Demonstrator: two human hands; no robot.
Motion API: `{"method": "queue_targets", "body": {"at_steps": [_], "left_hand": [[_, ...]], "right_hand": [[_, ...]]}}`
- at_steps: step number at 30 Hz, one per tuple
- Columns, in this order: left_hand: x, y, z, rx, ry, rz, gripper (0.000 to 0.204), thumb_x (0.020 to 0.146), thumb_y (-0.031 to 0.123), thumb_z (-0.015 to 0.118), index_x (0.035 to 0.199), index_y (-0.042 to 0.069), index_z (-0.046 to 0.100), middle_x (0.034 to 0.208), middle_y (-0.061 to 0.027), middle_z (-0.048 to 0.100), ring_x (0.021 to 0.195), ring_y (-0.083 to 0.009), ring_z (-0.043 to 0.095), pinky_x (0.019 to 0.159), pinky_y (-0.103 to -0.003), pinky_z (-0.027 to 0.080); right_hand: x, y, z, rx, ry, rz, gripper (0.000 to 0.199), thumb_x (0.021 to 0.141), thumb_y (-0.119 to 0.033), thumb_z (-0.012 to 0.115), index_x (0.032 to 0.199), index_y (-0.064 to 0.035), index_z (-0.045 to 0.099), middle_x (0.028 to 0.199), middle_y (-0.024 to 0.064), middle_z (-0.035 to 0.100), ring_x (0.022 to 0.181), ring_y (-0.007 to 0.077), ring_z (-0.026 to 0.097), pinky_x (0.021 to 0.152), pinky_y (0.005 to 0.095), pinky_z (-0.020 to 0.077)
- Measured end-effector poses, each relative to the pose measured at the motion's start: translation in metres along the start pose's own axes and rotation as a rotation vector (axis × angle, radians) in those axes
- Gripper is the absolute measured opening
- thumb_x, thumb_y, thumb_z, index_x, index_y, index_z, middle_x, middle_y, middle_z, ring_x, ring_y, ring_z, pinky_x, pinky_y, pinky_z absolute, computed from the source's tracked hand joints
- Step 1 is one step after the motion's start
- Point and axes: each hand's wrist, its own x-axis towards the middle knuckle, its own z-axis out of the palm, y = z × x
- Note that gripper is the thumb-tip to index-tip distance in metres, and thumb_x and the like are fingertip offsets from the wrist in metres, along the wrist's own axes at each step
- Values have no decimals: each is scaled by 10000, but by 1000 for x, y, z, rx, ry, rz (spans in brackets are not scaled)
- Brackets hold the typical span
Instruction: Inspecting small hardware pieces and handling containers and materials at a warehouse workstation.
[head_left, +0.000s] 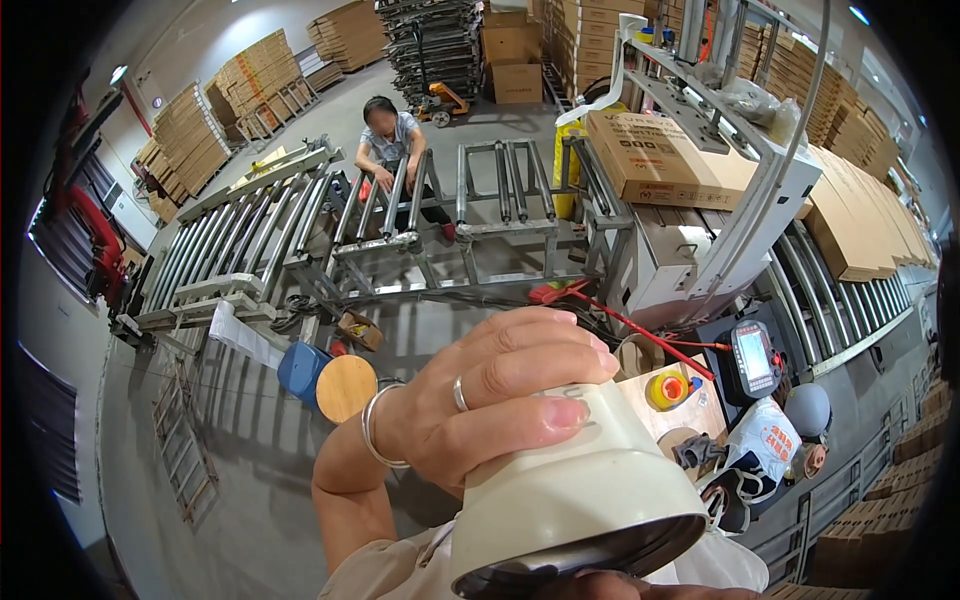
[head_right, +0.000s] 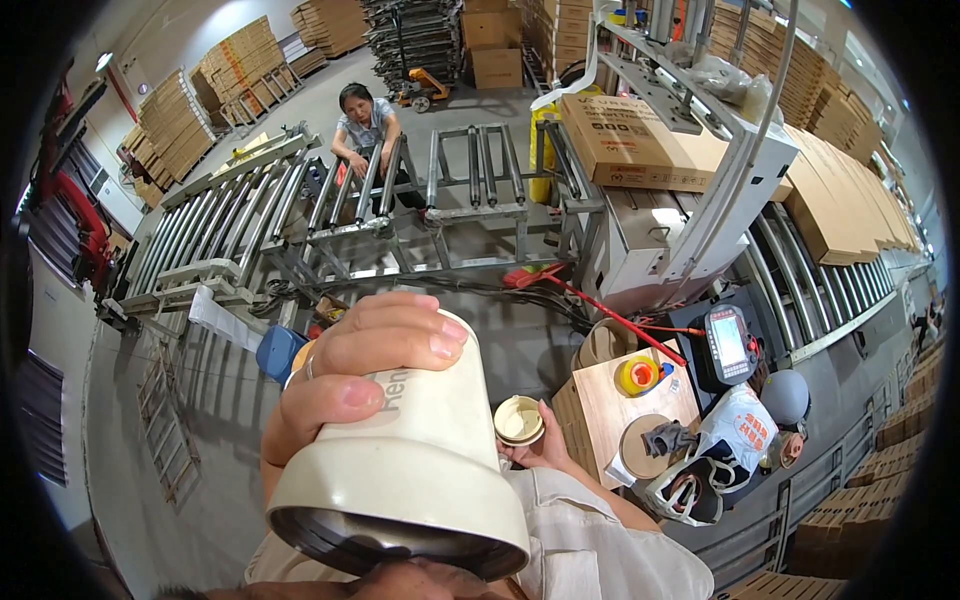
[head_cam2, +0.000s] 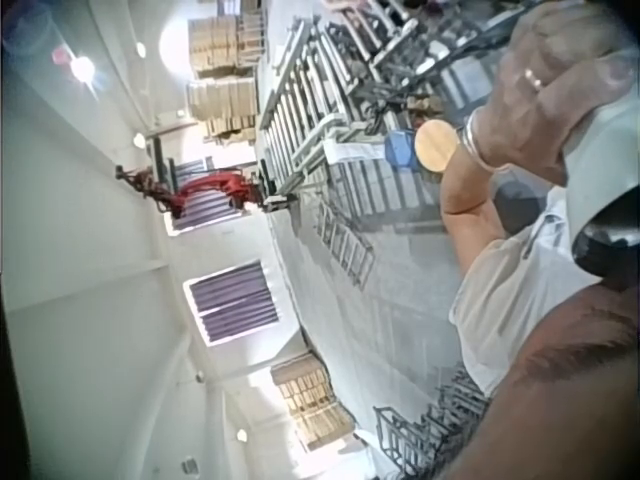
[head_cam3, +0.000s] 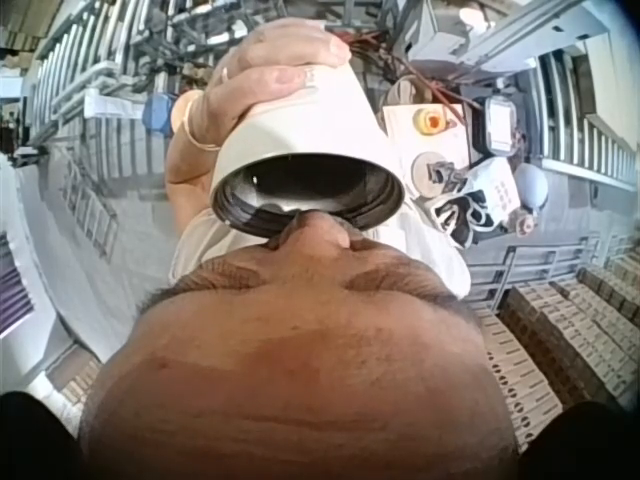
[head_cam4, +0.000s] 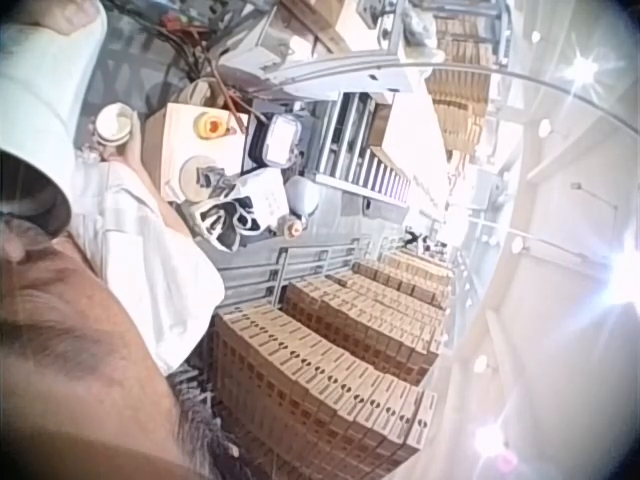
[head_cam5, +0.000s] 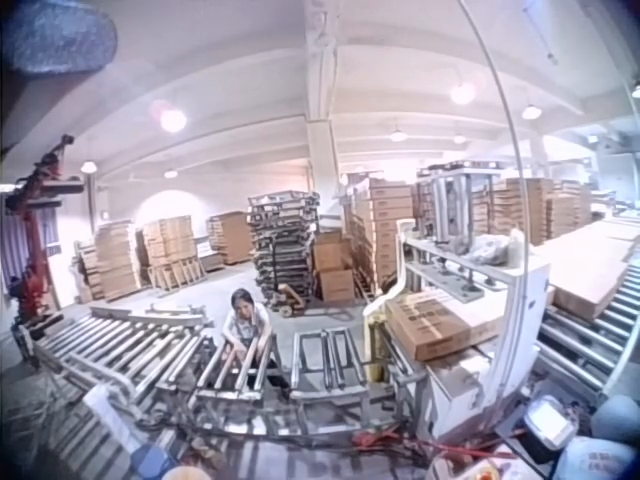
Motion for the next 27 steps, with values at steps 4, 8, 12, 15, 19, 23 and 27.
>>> {"method": "queue_targets", "body": {"at_steps": [4, 8, 12, 15, 19, 23, 27], "left_hand": [[0, 0, 0, 12, -4, -13, 361, 764, 160, 648, 1034, 37, 442, 1020, -217, 557, 853, -334, 606, 778, -454, 478], [-11, -7, 4, 20, 11, 32, 350, 764, 160, 645, 1024, 37, 444, 1020, -215, 557, 851, -336, 607, 780, -456, 477], [-8, -8, 4, 18, -12, 26, 342, 766, 161, 641, 1018, 36, 446, 1021, -214, 556, 852, -337, 607, 780, -458, 476], [-9, -8, 4, 18, -5, 26, 337, 766, 163, 639, 1014, 37, 449, 1019, -214, 555, 854, -337, 606, 781, -459, 475], [-9, -9, 2, 25, -13, 35, 353, 759, 166, 644, 1021, 38, 445, 1016, -211, 556, 852, -335, 607, 780, -458, 475], [-16, -10, 9, 15, 56, 24, 363, 757, 169, 646, 1028, 43, 441, 1013, -211, 555, 849, -332, 608, 779, -457, 476], [-16, -13, 7, 15, 48, 24, 362, 758, 168, 644, 1030, 44, 441, 1012, -212, 555, 847, -332, 608, 776, -455, 477]], "right_hand": [[2, -1, -8, -26, -73, 1, 515, 861, -532, 393, 1158, -123, 491, 1109, 116, 543, 948, 295, 535, 805, 425, 441], [0, 0, -2, -36, -4, -9, 513, 861, -530, 395, 1163, -126, 485, 1117, 116, 541, 965, 293, 533, 800, 426, 449], [0, -2, -3, -30, 2, -22, 514, 861, -529, 395, 1166, -126, 482, 1132, 119, 537, 991, 295, 528, 805, 428, 450], [0, -1, -4, -28, -3, -18, 516, 861, -528, 397, 1172, -125, 479, 1149, 123, 529, 1012, 295, 522, 805, 427, 452], [2, -1, -5, -19, -8, -7, 523, 861, -528, 396, 1184, -122, 470, 1162, 129, 520, 1015, 294, 520, 805, 427, 453], [3, -1, -4, -7, 15, -11, 531, 862, -529, 393, 1189, -117, 465, 1170, 137, 515, 1019, 297, 518, 805, 426, 454], [5, -3, -6, 10, 11, 4, 531, 863, -530, 390, 1189, -117, 465, 1174, 142, 512, 1021, 296, 518, 808, 423, 452]]}}
